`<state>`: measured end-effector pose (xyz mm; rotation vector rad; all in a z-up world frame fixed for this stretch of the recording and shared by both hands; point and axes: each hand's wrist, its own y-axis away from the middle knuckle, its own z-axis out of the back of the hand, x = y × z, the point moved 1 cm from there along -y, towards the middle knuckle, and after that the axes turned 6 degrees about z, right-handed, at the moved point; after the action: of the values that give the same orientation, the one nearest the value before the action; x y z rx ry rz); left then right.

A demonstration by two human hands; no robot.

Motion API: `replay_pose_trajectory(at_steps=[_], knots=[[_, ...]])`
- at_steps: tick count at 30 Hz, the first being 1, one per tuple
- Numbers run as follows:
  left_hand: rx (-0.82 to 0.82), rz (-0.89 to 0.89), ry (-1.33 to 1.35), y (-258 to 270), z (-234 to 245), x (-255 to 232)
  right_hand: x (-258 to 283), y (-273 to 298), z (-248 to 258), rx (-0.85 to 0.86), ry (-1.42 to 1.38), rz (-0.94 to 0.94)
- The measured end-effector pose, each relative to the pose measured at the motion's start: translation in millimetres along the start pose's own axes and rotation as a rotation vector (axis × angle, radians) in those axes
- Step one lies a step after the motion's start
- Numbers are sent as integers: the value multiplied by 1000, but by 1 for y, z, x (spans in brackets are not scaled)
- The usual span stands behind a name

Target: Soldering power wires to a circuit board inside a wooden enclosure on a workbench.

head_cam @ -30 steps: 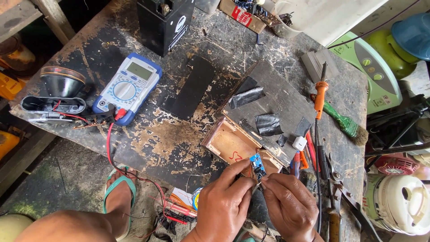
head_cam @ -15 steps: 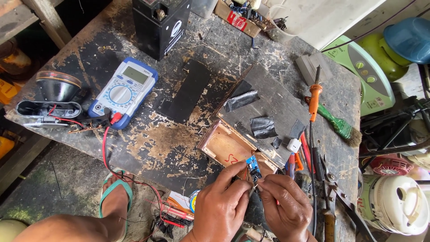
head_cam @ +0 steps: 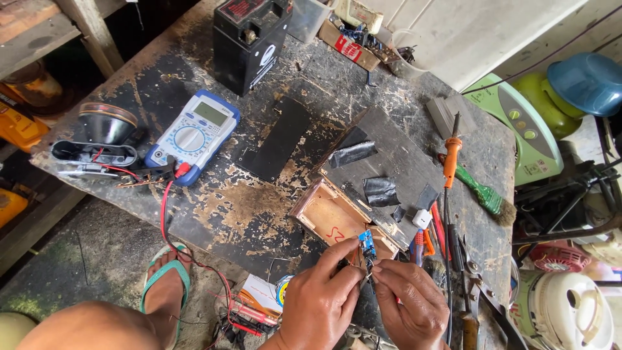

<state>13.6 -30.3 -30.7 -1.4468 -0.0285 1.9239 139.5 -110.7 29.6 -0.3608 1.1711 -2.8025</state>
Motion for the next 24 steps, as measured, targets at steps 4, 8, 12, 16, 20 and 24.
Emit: replay_pose_trajectory(at_steps=[4,8,12,16,20,24], knots=[[37,37,3,1,-2,1,2,-2,-2,8,51,23],[42,34,33,-1,1,0,1,1,-1,15,48,39],[32,21,17,0,1,0,3,-2,0,7,51,47],[-1,-18,-6,-1,1,0,1,-2,2,14,41,69],[30,15,-15,1,-1,1,-2,-1,3,43,33,72],[4,17,-44,1,-2,1,-5,6,3,66,54,73]])
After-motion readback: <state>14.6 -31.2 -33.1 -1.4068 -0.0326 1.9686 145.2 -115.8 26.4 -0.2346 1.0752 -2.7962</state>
